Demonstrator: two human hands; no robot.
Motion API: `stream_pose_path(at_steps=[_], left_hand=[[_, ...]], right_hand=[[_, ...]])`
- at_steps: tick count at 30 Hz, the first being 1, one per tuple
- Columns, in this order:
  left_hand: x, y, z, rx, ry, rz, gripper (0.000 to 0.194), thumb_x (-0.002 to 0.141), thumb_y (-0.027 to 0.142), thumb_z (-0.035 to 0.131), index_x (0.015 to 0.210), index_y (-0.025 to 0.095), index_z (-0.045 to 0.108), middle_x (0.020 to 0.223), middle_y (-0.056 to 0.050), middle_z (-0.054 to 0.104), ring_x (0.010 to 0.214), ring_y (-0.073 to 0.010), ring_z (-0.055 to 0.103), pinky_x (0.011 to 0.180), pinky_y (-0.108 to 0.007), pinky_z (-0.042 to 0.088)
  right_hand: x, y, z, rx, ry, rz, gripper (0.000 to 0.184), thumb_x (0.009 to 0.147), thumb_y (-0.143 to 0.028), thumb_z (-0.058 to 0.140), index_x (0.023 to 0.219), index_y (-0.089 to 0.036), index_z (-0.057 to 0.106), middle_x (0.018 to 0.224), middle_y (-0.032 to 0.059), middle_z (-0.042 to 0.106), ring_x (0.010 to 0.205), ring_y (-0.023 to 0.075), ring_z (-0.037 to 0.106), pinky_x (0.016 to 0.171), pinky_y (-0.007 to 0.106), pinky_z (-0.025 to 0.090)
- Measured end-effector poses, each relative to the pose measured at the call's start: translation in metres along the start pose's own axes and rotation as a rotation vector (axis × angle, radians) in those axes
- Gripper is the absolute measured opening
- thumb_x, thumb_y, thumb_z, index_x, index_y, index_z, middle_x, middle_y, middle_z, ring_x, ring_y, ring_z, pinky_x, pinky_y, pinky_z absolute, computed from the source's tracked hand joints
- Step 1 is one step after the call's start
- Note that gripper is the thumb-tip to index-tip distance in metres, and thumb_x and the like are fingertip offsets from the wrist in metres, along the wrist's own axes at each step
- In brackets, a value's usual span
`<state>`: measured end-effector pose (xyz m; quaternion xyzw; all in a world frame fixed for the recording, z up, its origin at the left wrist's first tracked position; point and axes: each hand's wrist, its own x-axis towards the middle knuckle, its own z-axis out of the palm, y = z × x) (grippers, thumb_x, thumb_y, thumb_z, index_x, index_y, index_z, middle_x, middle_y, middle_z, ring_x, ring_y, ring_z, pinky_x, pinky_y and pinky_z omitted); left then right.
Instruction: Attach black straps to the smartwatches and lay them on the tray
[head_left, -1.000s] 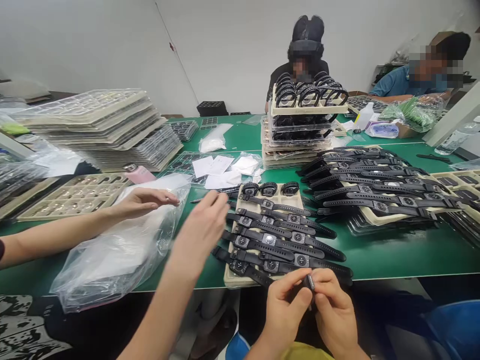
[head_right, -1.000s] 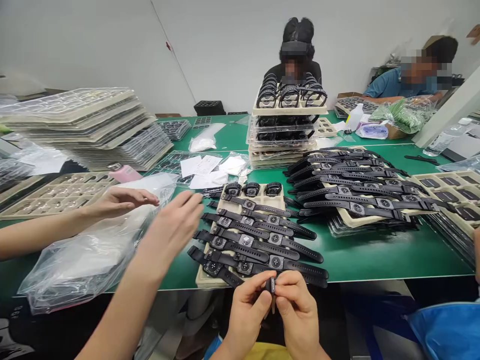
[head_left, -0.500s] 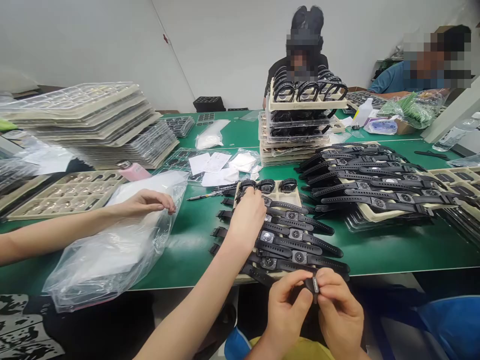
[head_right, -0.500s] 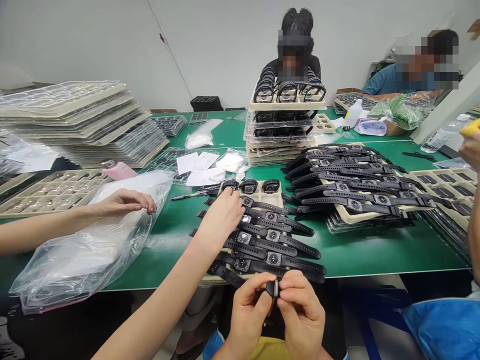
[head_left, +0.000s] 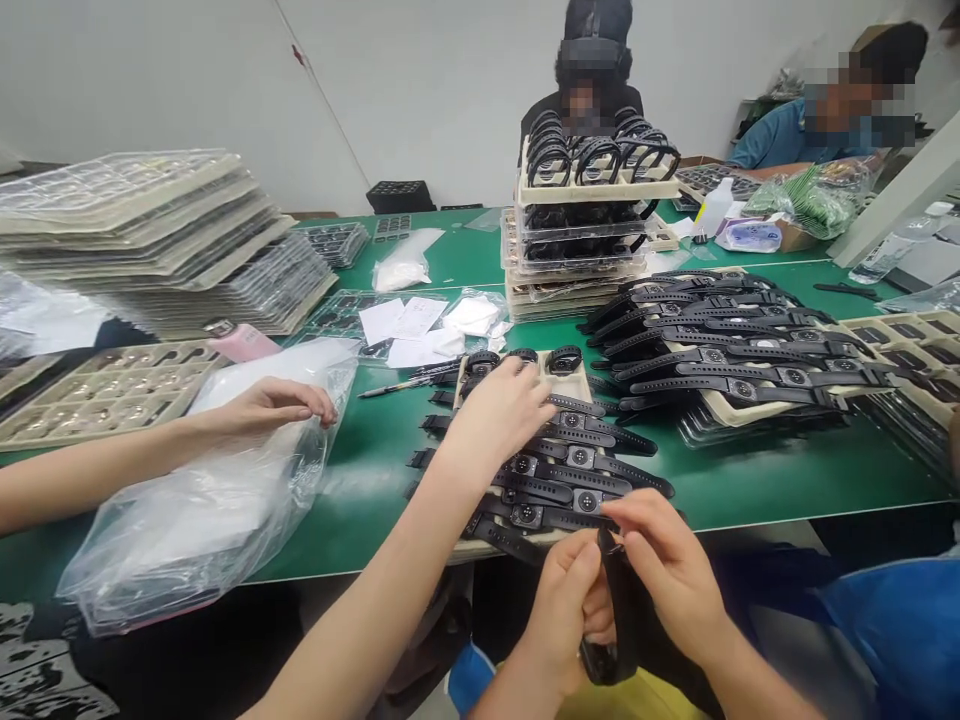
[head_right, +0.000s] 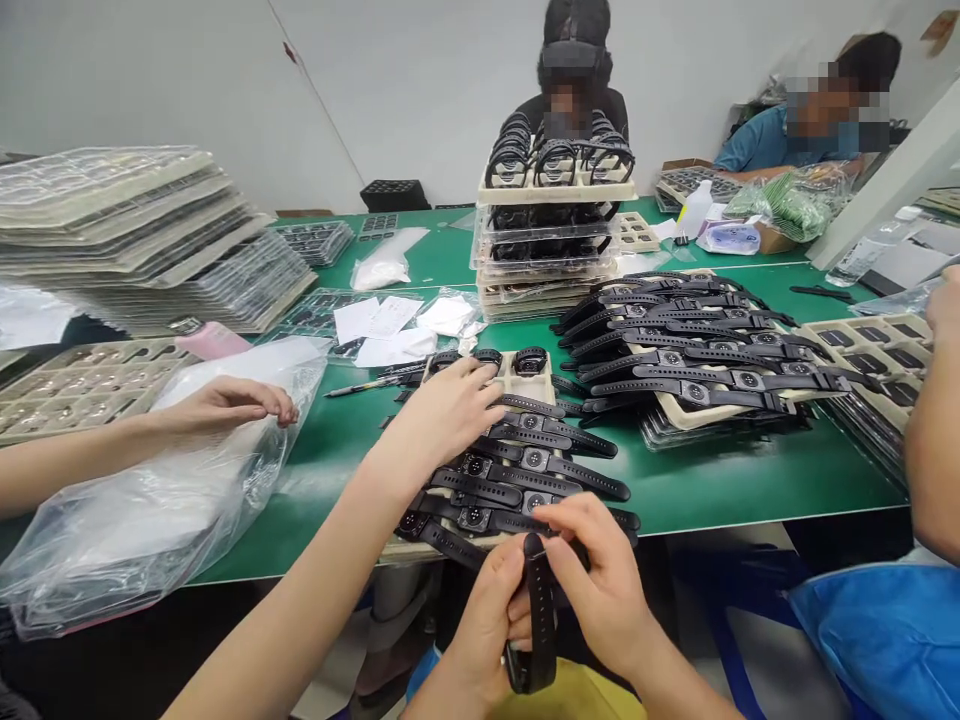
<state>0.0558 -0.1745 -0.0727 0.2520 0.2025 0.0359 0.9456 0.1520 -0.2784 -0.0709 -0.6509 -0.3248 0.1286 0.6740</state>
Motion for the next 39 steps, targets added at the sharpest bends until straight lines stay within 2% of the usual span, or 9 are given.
stream_pose_path(at_steps=[4,10,18,22,26,29,33,36,39], left_hand=[[0.001,-0.002,0.001,-0.037,-0.04,-0.051,0.043,0.073,0.063,0.091,0.09,0.027,0.078,0.047,0.011,0.034,0.04,-0.0041,0.013,0.041,-0.015,0.018],[0.002,0.003,0.003,-0.124,-0.035,-0.155,0.024,0.08,0.047,0.089,0.082,0.027,0.077,0.051,0.01,0.039,0.043,-0.0029,0.016,0.048,-0.014,0.016],[0.004,0.006,0.004,-0.125,-0.122,-0.063,0.025,0.084,0.039,0.086,0.09,0.017,0.077,0.054,0.008,0.038,0.045,-0.0024,0.022,0.047,-0.016,0.022],[0.004,-0.001,0.004,-0.127,-0.13,-0.063,0.035,0.081,0.045,0.088,0.086,0.014,0.072,0.056,0.006,0.041,0.051,-0.0068,0.034,0.049,-0.017,0.039],[0.003,-0.009,0.006,-0.216,-0.175,-0.078,0.038,0.083,0.051,0.086,0.087,0.017,0.069,0.058,0.007,0.039,0.053,-0.0082,0.033,0.049,-0.018,0.053],[0.003,-0.013,0.004,-0.242,-0.194,-0.096,0.036,0.086,0.052,0.083,0.089,0.019,0.07,0.061,0.005,0.042,0.056,-0.0105,0.034,0.045,-0.027,0.062],[0.002,-0.014,-0.001,-0.276,-0.233,-0.143,0.034,0.089,0.051,0.08,0.092,0.019,0.071,0.063,0.003,0.046,0.058,-0.0109,0.036,0.035,-0.02,0.055],[0.002,-0.012,-0.001,-0.253,-0.248,-0.123,0.035,0.088,0.052,0.081,0.092,0.019,0.071,0.061,0.004,0.045,0.054,-0.0089,0.037,0.034,-0.011,0.047],[0.003,-0.009,0.0,-0.173,-0.21,-0.009,0.037,0.088,0.051,0.082,0.089,0.017,0.069,0.058,0.005,0.044,0.051,-0.0078,0.041,0.039,-0.012,0.049]], right_hand=[[0.022,-0.011,-0.007,0.114,-0.234,0.234,0.031,0.098,-0.05,0.075,0.084,-0.024,0.084,0.086,0.0035,0.061,0.076,0.0162,0.062,0.067,0.025,0.053],[0.028,-0.022,-0.002,0.192,-0.117,0.314,0.034,0.092,-0.045,0.081,0.069,-0.02,0.076,0.08,0.0009,0.058,0.07,0.0125,0.058,0.064,0.021,0.05],[0.045,-0.034,0.013,0.187,0.085,0.274,0.038,0.092,-0.051,0.078,0.074,-0.019,0.069,0.08,-0.0007,0.057,0.055,0.0084,0.049,0.048,0.021,0.041],[0.055,-0.034,0.019,0.224,0.197,0.312,0.042,0.085,-0.057,0.082,0.077,-0.019,0.066,0.069,-0.0024,0.056,0.058,0.0106,0.049,0.051,0.02,0.042],[0.056,-0.035,0.023,0.239,0.213,0.342,0.045,0.084,-0.06,0.081,0.078,-0.019,0.065,0.063,-0.0042,0.053,0.055,0.0099,0.046,0.05,0.018,0.041],[0.053,-0.036,0.025,0.266,0.233,0.362,0.046,0.084,-0.061,0.08,0.079,-0.019,0.064,0.063,-0.0044,0.054,0.054,0.0099,0.046,0.048,0.018,0.041],[0.05,-0.035,0.026,0.254,0.263,0.345,0.044,0.087,-0.06,0.08,0.08,-0.02,0.064,0.065,-0.004,0.056,0.057,0.0102,0.048,0.05,0.018,0.043],[0.045,-0.032,0.024,0.245,0.246,0.324,0.039,0.093,-0.059,0.075,0.086,-0.021,0.066,0.07,-0.0036,0.058,0.059,0.011,0.05,0.052,0.018,0.044],[0.037,-0.028,0.018,0.229,0.033,0.344,0.036,0.096,-0.057,0.072,0.099,-0.022,0.071,0.079,-0.0013,0.063,0.066,0.0125,0.055,0.058,0.02,0.048]])
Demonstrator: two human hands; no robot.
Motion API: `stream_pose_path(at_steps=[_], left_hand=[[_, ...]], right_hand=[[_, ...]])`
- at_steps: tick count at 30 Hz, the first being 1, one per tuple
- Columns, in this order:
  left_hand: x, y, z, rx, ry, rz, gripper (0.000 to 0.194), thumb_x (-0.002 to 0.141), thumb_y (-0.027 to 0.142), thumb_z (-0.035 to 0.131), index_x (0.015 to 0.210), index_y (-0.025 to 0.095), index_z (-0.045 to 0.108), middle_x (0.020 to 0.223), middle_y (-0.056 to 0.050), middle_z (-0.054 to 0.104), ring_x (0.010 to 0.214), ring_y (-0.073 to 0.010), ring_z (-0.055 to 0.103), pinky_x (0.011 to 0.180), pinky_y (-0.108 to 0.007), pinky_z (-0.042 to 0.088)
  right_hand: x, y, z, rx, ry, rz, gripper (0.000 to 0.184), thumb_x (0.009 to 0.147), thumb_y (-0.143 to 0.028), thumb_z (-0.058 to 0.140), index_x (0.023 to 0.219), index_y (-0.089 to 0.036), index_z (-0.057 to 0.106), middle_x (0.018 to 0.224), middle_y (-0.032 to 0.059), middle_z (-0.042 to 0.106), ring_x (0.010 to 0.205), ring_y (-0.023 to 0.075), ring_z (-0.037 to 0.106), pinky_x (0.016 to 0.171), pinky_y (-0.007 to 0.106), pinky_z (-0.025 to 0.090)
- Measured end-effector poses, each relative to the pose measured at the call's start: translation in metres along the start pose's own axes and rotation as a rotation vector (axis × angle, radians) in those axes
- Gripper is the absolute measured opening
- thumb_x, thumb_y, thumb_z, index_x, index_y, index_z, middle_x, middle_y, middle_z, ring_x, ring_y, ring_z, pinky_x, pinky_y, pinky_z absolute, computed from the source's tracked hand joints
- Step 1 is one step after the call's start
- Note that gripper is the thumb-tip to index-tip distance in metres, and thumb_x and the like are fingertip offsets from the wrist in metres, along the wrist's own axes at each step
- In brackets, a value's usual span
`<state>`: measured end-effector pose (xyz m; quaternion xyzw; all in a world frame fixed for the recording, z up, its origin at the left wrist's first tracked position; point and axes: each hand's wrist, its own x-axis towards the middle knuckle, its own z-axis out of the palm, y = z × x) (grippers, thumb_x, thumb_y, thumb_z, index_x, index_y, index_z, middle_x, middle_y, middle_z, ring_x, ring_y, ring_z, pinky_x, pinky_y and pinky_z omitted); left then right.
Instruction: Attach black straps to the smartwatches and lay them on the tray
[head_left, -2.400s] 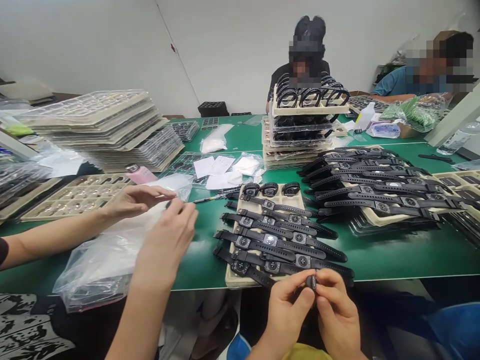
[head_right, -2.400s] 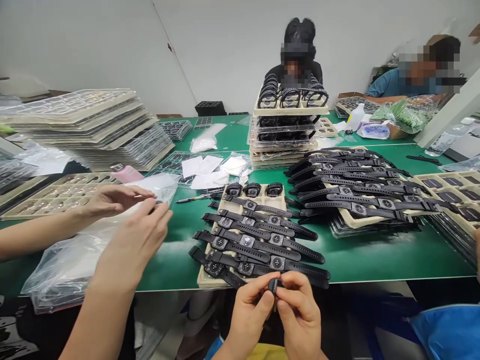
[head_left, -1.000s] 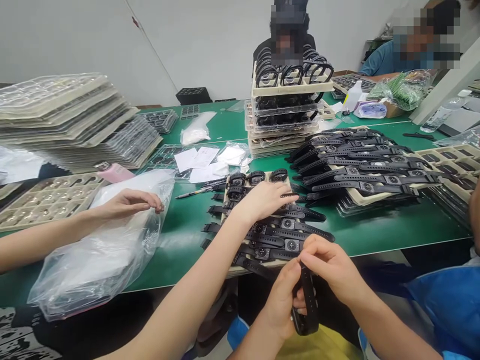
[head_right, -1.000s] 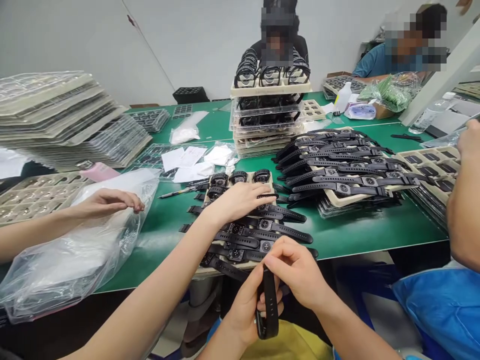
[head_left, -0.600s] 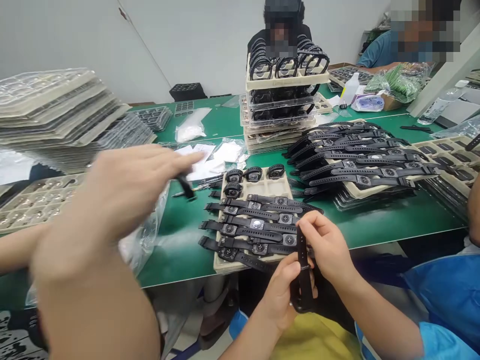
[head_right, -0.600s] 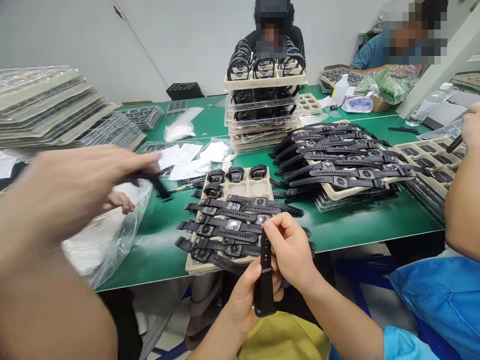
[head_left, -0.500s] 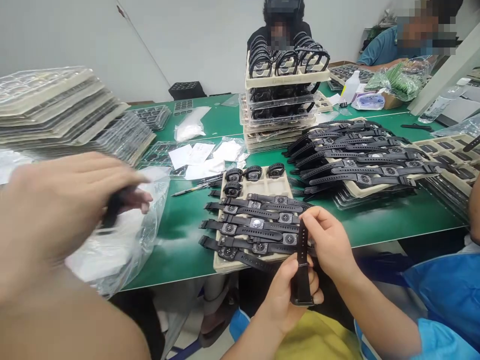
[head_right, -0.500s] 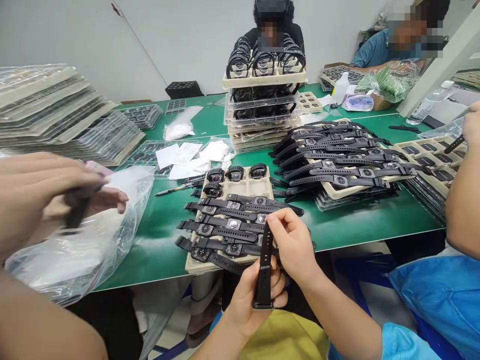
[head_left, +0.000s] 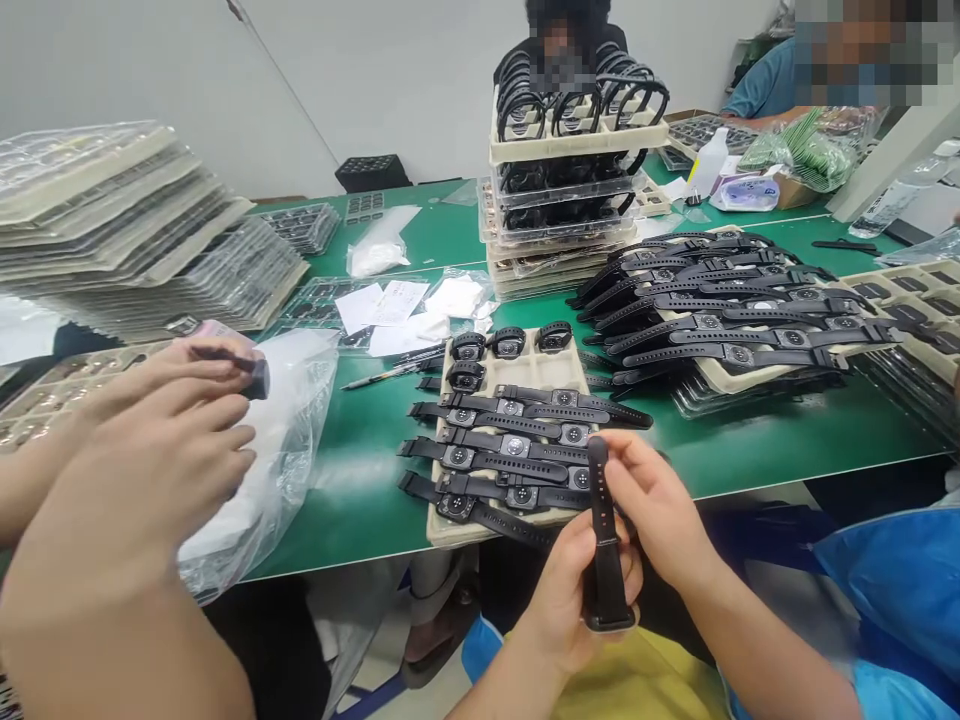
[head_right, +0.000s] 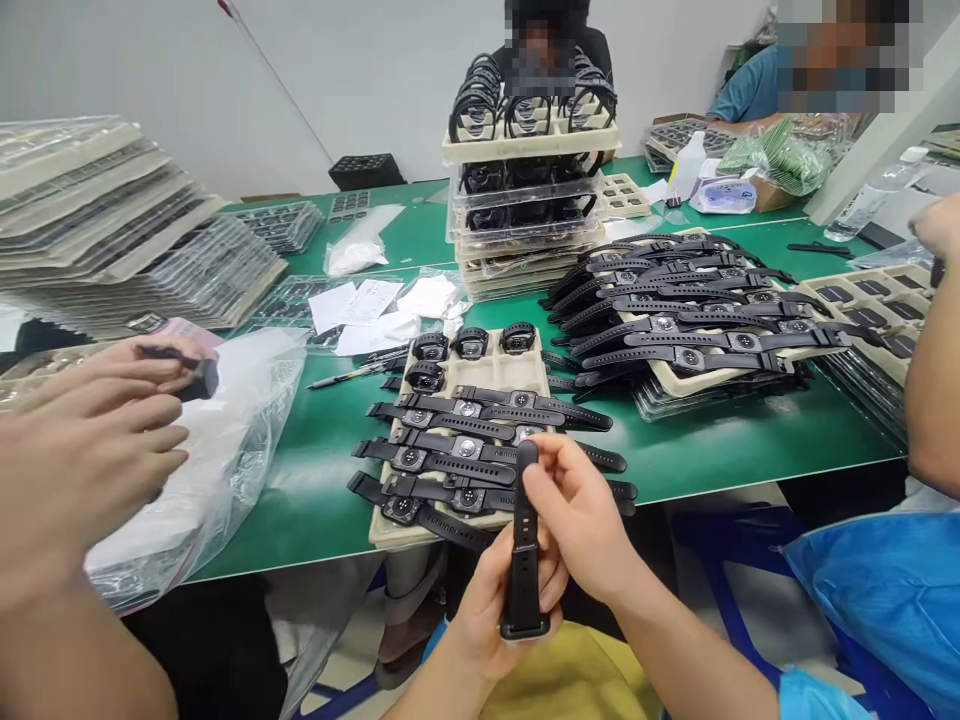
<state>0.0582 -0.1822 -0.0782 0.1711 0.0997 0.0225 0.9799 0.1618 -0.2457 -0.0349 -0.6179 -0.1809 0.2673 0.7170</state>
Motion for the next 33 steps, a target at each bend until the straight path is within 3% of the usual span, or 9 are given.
stream_pose_path(at_steps=[3,5,8,17,22,33], left_hand=[[0.002,0.001,0.0,0.036,0.009,0.027,0.038,0.088,0.051,0.082,0.088,0.016,0.067,0.058,0.004,0.044,0.05,-0.0083,0.04,0.037,-0.011,0.045],[0.002,0.001,-0.001,0.005,0.01,-0.008,0.039,0.088,0.052,0.082,0.087,0.016,0.066,0.059,0.004,0.045,0.051,-0.0082,0.036,0.034,-0.01,0.04],[0.001,-0.001,-0.003,-0.062,0.044,-0.063,0.04,0.085,0.052,0.085,0.087,0.017,0.065,0.062,0.004,0.045,0.055,-0.0089,0.034,0.034,-0.009,0.038],[-0.002,-0.001,-0.005,-0.115,0.105,-0.103,0.043,0.08,0.05,0.089,0.077,0.016,0.064,0.064,0.002,0.047,0.058,-0.0103,0.043,0.033,-0.01,0.037],[-0.002,-0.002,-0.007,-0.125,0.147,-0.12,0.046,0.08,0.051,0.089,0.072,0.014,0.063,0.062,0.002,0.048,0.057,-0.009,0.042,0.033,-0.01,0.035],[-0.004,-0.004,-0.007,-0.126,0.109,-0.101,0.042,0.081,0.05,0.089,0.082,0.014,0.066,0.064,0.002,0.044,0.059,-0.0101,0.04,0.033,-0.01,0.028]], right_hand=[[-0.008,0.006,-0.007,-0.101,-0.136,0.015,0.044,0.099,-0.058,0.068,0.081,-0.018,0.068,0.075,-0.0006,0.058,0.066,0.0117,0.052,0.059,0.02,0.046],[-0.012,0.009,-0.007,-0.113,-0.063,0.01,0.052,0.099,-0.061,0.067,0.072,-0.017,0.062,0.069,-0.0018,0.053,0.061,0.0101,0.048,0.054,0.019,0.042],[-0.016,0.012,-0.001,-0.095,0.035,0.079,0.053,0.097,-0.067,0.066,0.075,-0.018,0.061,0.061,-0.0045,0.049,0.05,0.0088,0.045,0.043,0.018,0.037],[-0.019,0.009,0.008,-0.13,0.101,0.144,0.054,0.097,-0.073,0.061,0.084,-0.021,0.06,0.05,-0.008,0.046,0.035,0.0085,0.044,0.031,0.016,0.033],[-0.019,0.012,0.008,-0.141,0.089,0.145,0.051,0.098,-0.07,0.062,0.084,-0.021,0.06,0.052,-0.0075,0.047,0.04,0.0078,0.044,0.037,0.015,0.035],[-0.016,0.018,0.004,-0.144,0.041,0.096,0.054,0.1,-0.07,0.059,0.082,-0.019,0.061,0.052,-0.0066,0.047,0.044,0.0082,0.042,0.044,0.017,0.035]])
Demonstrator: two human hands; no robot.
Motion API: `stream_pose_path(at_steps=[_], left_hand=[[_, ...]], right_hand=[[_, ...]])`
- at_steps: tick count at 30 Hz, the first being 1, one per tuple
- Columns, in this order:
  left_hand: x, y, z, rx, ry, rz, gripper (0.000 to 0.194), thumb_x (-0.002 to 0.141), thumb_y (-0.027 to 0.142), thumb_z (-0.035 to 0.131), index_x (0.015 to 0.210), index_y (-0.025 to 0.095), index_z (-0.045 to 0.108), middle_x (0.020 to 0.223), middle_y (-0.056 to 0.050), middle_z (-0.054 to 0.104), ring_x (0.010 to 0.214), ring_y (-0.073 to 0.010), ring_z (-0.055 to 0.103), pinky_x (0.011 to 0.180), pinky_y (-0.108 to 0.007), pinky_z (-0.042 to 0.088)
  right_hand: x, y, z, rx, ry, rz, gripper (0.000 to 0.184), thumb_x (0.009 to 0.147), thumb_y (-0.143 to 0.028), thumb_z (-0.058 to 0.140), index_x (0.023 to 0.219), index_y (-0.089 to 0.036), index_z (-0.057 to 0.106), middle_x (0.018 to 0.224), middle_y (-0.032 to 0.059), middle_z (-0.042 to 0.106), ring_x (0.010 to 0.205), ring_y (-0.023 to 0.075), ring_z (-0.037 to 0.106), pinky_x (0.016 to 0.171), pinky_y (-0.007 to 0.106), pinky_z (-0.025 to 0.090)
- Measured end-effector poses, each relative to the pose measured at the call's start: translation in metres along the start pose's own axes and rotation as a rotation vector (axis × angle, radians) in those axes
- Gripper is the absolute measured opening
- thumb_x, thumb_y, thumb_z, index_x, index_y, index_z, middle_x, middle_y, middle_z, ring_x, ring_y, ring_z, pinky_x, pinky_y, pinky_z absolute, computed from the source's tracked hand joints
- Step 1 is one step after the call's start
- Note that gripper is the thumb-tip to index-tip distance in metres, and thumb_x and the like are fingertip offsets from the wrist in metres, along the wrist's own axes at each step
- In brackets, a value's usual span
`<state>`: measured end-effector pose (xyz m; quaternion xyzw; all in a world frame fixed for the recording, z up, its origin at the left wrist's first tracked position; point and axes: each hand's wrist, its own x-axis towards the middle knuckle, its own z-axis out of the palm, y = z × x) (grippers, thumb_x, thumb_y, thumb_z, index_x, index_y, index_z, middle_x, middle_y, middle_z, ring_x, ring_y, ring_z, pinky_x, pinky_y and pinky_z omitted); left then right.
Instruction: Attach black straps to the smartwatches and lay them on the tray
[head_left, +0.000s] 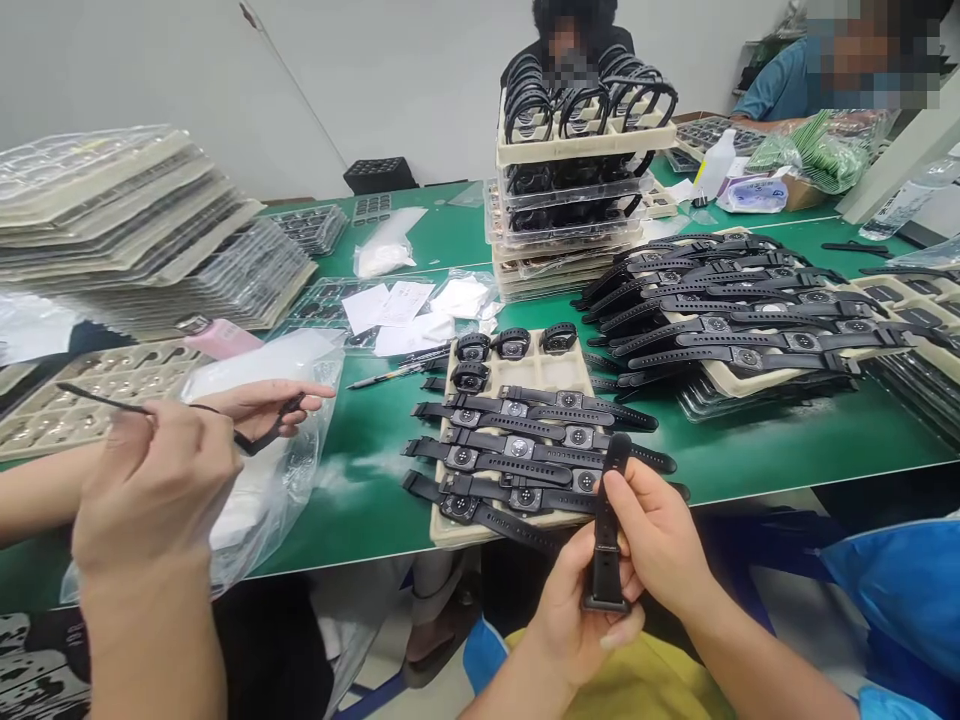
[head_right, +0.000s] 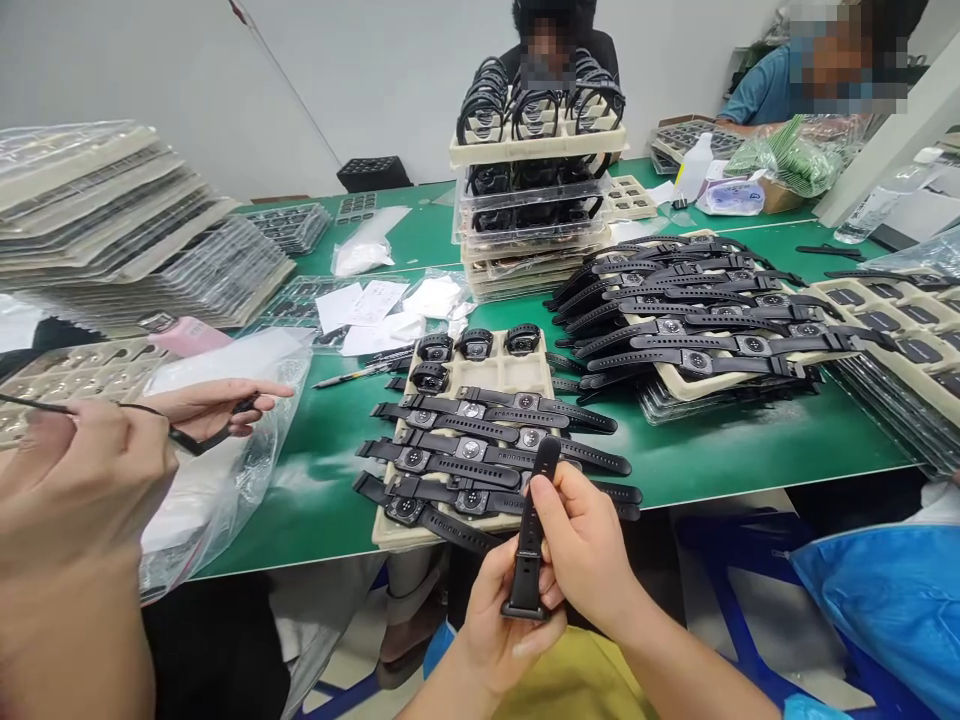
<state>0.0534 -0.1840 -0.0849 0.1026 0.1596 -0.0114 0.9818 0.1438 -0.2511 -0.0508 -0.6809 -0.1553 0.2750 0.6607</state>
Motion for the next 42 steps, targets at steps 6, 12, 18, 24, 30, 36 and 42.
stream_pose_path(at_steps=[6,12,18,24,30,36,42], left_hand=[[0.001,-0.001,0.0,0.045,0.052,0.047,0.048,0.077,0.053,0.093,0.08,0.014,0.065,0.065,0.003,0.043,0.06,-0.0098,0.041,0.035,-0.01,0.027],[0.001,-0.001,0.002,0.09,0.052,0.097,0.049,0.076,0.054,0.094,0.085,0.015,0.066,0.066,0.003,0.043,0.055,-0.0068,0.031,0.037,-0.01,0.027],[0.0,-0.002,0.003,0.103,0.073,0.099,0.052,0.075,0.057,0.093,0.082,0.015,0.064,0.066,0.004,0.039,0.057,-0.0072,0.028,0.037,-0.01,0.026],[0.001,0.002,0.002,0.084,0.069,0.089,0.05,0.076,0.053,0.093,0.079,0.016,0.061,0.067,0.005,0.039,0.057,-0.0072,0.028,0.036,-0.01,0.024],[0.001,0.002,0.005,0.06,0.085,0.073,0.054,0.073,0.055,0.095,0.075,0.015,0.059,0.065,0.005,0.037,0.056,-0.0064,0.027,0.035,-0.009,0.023],[0.002,0.005,0.006,0.057,0.091,0.077,0.053,0.072,0.054,0.096,0.077,0.014,0.062,0.064,0.005,0.043,0.056,-0.0065,0.035,0.034,-0.008,0.027],[0.002,0.003,0.001,0.015,0.066,0.113,0.045,0.079,0.051,0.093,0.091,0.018,0.065,0.067,0.005,0.052,0.056,-0.0069,0.045,0.034,-0.007,0.03]], right_hand=[[-0.001,0.007,-0.002,0.035,-0.015,-0.034,0.052,0.1,-0.068,0.062,0.082,-0.019,0.065,0.06,-0.0038,0.052,0.051,0.0097,0.044,0.047,0.019,0.036],[-0.001,0.009,-0.008,-0.024,-0.032,-0.128,0.049,0.101,-0.063,0.064,0.082,-0.018,0.069,0.073,0.0008,0.062,0.063,0.0134,0.054,0.057,0.022,0.047],[-0.003,0.007,-0.006,0.031,-0.048,0.024,0.053,0.096,-0.07,0.066,0.079,-0.02,0.066,0.066,-0.001,0.059,0.048,0.0129,0.053,0.038,0.021,0.041],[-0.004,0.001,-0.005,0.043,-0.057,0.018,0.052,0.094,-0.07,0.068,0.078,-0.021,0.065,0.065,0.0003,0.061,0.055,0.0169,0.059,0.043,0.022,0.047],[0.0,0.003,-0.008,-0.001,-0.062,-0.019,0.049,0.097,-0.066,0.067,0.08,-0.02,0.067,0.065,-0.0006,0.058,0.055,0.0137,0.053,0.046,0.021,0.045],[0.004,-0.001,-0.009,-0.044,-0.089,-0.058,0.044,0.1,-0.06,0.066,0.081,-0.02,0.068,0.07,0.0001,0.06,0.06,0.0149,0.055,0.052,0.023,0.048],[0.006,-0.006,-0.006,-0.114,-0.006,-0.248,0.044,0.103,-0.054,0.063,0.076,-0.019,0.068,0.091,0.0056,0.068,0.079,0.0176,0.064,0.067,0.025,0.054]])
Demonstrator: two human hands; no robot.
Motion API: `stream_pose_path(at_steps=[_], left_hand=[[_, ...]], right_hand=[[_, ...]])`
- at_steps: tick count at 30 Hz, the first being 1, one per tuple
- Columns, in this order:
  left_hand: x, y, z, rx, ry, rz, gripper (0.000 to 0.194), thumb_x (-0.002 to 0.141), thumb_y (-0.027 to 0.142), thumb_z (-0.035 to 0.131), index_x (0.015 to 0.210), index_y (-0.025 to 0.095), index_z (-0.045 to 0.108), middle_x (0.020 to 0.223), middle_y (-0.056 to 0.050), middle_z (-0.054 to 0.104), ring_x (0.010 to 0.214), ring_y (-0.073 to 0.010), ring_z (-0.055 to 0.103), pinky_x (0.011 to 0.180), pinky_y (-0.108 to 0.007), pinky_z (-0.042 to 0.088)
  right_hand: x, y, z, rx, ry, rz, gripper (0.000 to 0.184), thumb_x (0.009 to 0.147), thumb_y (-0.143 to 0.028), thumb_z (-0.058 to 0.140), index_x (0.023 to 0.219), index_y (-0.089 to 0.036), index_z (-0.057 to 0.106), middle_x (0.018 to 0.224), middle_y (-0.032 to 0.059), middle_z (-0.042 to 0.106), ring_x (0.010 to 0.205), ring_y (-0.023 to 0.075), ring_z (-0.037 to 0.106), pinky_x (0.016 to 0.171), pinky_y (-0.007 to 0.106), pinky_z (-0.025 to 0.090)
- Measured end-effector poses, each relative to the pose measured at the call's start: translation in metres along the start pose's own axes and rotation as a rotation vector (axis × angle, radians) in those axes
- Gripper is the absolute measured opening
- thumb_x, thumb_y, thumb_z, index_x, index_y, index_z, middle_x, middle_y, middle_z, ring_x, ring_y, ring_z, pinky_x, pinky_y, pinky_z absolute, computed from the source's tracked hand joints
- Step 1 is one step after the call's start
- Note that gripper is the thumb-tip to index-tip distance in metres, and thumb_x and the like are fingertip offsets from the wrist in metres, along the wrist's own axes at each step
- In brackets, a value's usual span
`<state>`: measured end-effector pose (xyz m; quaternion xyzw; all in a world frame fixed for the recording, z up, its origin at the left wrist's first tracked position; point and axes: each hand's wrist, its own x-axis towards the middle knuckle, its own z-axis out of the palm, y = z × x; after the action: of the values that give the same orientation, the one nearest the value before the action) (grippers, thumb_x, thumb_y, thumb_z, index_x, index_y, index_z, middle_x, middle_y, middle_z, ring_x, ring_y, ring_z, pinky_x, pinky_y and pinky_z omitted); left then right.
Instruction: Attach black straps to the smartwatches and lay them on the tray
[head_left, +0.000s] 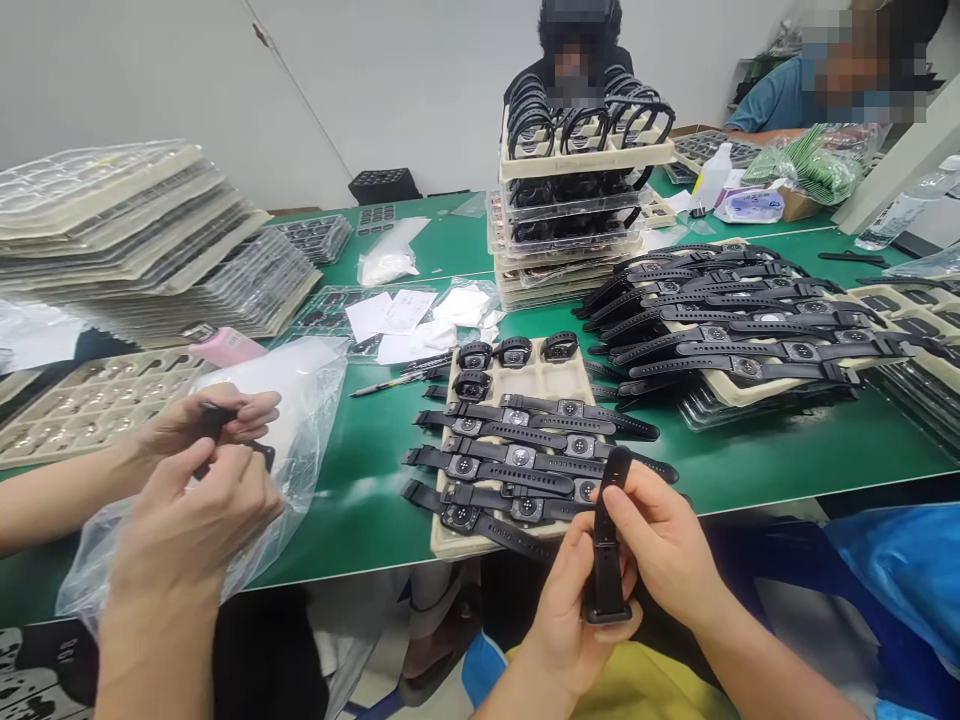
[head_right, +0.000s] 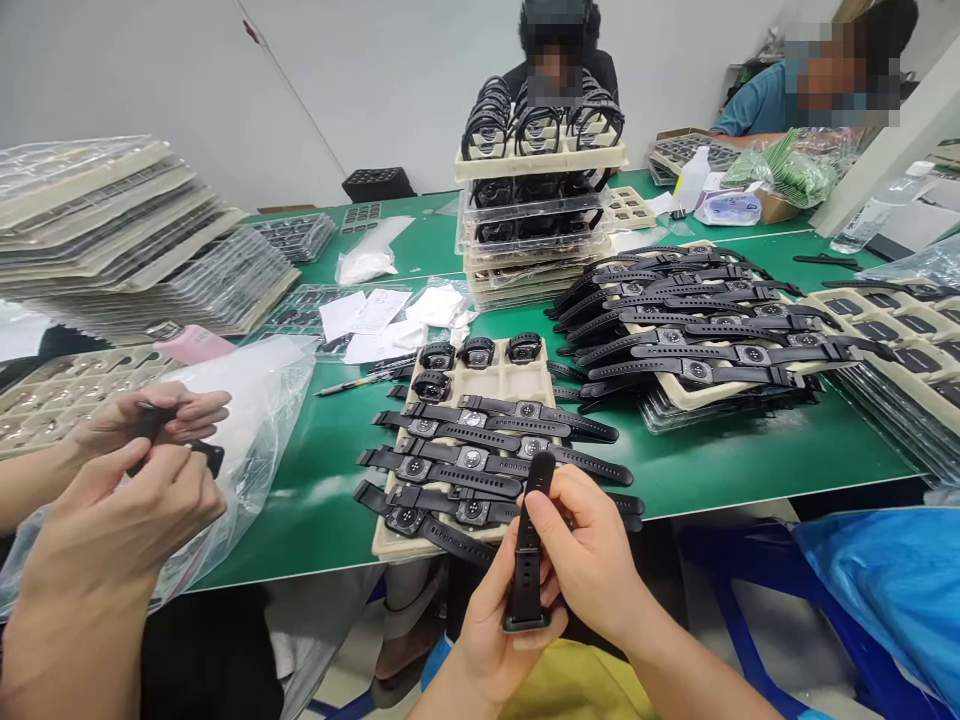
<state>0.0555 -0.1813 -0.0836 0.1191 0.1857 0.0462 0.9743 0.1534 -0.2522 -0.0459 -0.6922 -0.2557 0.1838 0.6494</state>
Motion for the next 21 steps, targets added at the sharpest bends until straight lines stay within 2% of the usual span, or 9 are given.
stream_pose_path(at_steps=[2,4,6,14,18,21], left_hand=[[0.0,-0.001,0.0,-0.016,0.002,-0.009,0.045,0.078,0.05,0.094,0.087,0.017,0.064,0.065,0.004,0.053,0.056,-0.0068,0.046,0.034,-0.007,0.029],[0.001,-0.001,0.0,-0.046,0.018,-0.027,0.048,0.075,0.049,0.097,0.08,0.016,0.063,0.063,0.005,0.052,0.055,-0.0061,0.045,0.032,-0.007,0.028],[0.002,-0.001,0.002,-0.089,0.055,-0.049,0.05,0.07,0.047,0.1,0.075,0.015,0.062,0.061,0.005,0.052,0.053,-0.0055,0.045,0.031,-0.007,0.026],[0.003,0.003,0.013,-0.156,0.134,-0.08,0.052,0.06,0.042,0.106,0.081,0.009,0.072,0.057,0.005,0.054,0.05,-0.0039,0.044,0.029,-0.007,0.027],[0.003,0.0,0.01,-0.124,0.134,-0.063,0.052,0.063,0.045,0.105,0.079,0.011,0.069,0.057,0.004,0.056,0.049,-0.0037,0.043,0.03,-0.007,0.03],[0.002,-0.004,0.004,-0.082,0.104,-0.015,0.05,0.069,0.048,0.101,0.077,0.014,0.066,0.06,0.004,0.056,0.05,-0.0053,0.045,0.029,-0.008,0.033]], right_hand=[[-0.002,-0.003,0.004,0.076,0.006,0.133,0.046,0.1,-0.061,0.065,0.08,-0.019,0.068,0.081,0.0031,0.065,0.062,0.015,0.064,0.051,0.023,0.053],[-0.003,-0.006,0.008,0.161,0.013,0.304,0.049,0.096,-0.068,0.066,0.085,-0.02,0.067,0.067,-0.0017,0.06,0.043,0.0121,0.058,0.035,0.02,0.046],[-0.003,-0.007,0.012,0.21,0.031,0.4,0.054,0.091,-0.074,0.068,0.088,-0.02,0.064,0.057,-0.005,0.057,0.033,0.0112,0.053,0.027,0.018,0.041],[0.007,-0.003,0.017,0.297,0.099,0.5,0.064,0.077,-0.081,0.075,0.084,-0.019,0.062,0.049,-0.0091,0.05,0.027,0.0096,0.048,0.022,0.015,0.034],[0.004,-0.003,0.017,0.313,0.119,0.456,0.063,0.078,-0.08,0.076,0.084,-0.019,0.064,0.049,-0.0085,0.05,0.028,0.0093,0.047,0.023,0.015,0.035],[0.001,-0.005,0.016,0.301,0.105,0.402,0.058,0.084,-0.076,0.076,0.086,-0.018,0.067,0.056,-0.0052,0.058,0.031,0.009,0.049,0.025,0.017,0.038]])
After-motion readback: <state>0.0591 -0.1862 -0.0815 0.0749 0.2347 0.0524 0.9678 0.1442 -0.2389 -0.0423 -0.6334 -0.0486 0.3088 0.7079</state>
